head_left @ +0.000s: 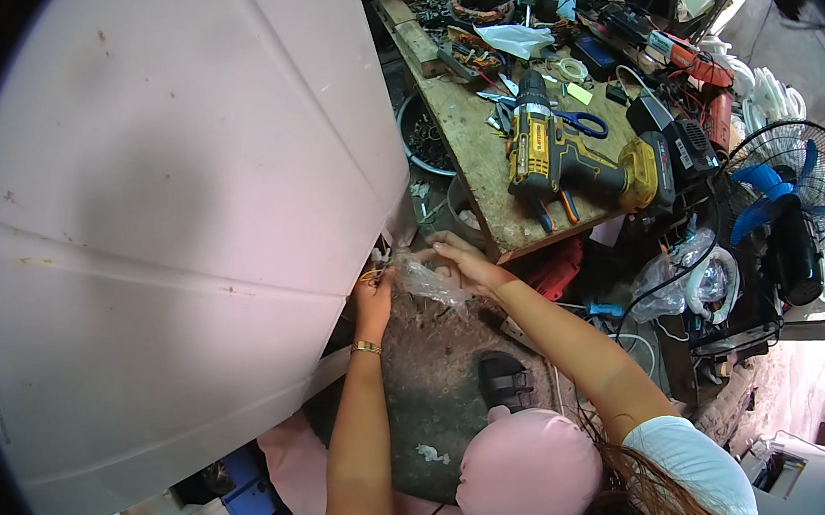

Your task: The person works on the internal wiring of a washing machine, handling electrical connectors and wires with their hands while using a plastic bag to gather or insulate small parts.

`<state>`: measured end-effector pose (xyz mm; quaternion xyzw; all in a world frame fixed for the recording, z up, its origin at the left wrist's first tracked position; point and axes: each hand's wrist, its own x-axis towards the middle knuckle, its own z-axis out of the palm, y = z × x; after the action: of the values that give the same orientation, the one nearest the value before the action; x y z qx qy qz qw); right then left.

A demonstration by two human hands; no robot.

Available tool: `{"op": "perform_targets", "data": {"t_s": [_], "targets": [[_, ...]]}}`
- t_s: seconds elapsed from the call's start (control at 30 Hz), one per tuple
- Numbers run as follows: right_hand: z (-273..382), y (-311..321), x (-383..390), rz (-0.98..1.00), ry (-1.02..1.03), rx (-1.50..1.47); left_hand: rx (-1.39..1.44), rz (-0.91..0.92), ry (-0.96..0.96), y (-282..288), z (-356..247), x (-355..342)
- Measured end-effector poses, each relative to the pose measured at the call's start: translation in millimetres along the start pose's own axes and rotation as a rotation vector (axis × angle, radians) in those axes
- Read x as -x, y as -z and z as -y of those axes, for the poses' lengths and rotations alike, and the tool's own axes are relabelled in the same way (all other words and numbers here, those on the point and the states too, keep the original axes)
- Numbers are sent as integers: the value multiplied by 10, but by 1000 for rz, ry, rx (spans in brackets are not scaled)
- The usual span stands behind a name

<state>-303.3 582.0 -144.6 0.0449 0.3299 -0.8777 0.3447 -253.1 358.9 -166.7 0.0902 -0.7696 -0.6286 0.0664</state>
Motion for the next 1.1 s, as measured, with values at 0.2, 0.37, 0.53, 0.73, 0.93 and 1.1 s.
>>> {"op": "perform_targets", "data": {"t_s": [0.2, 0.37, 0.53, 0.73, 0.93, 1.1], "targets": [[-106, -226, -119, 46, -65, 298, 202, 95, 183, -104, -44, 49], [-248, -144, -64, -4, 208, 241, 55, 110, -2, -120, -31, 4], [-295, -479, -3, -192, 215, -162, -113, 25, -70, 103, 42, 83], [-417, -126, 44, -51, 126, 294, -17, 1, 17, 66, -104, 161], [-229, 290, 38, -150, 346, 399, 3, 130, -15, -364, -172, 20], [-256, -352, 257, 68, 112, 29, -332, 102, -100, 107, -163, 57]]}}
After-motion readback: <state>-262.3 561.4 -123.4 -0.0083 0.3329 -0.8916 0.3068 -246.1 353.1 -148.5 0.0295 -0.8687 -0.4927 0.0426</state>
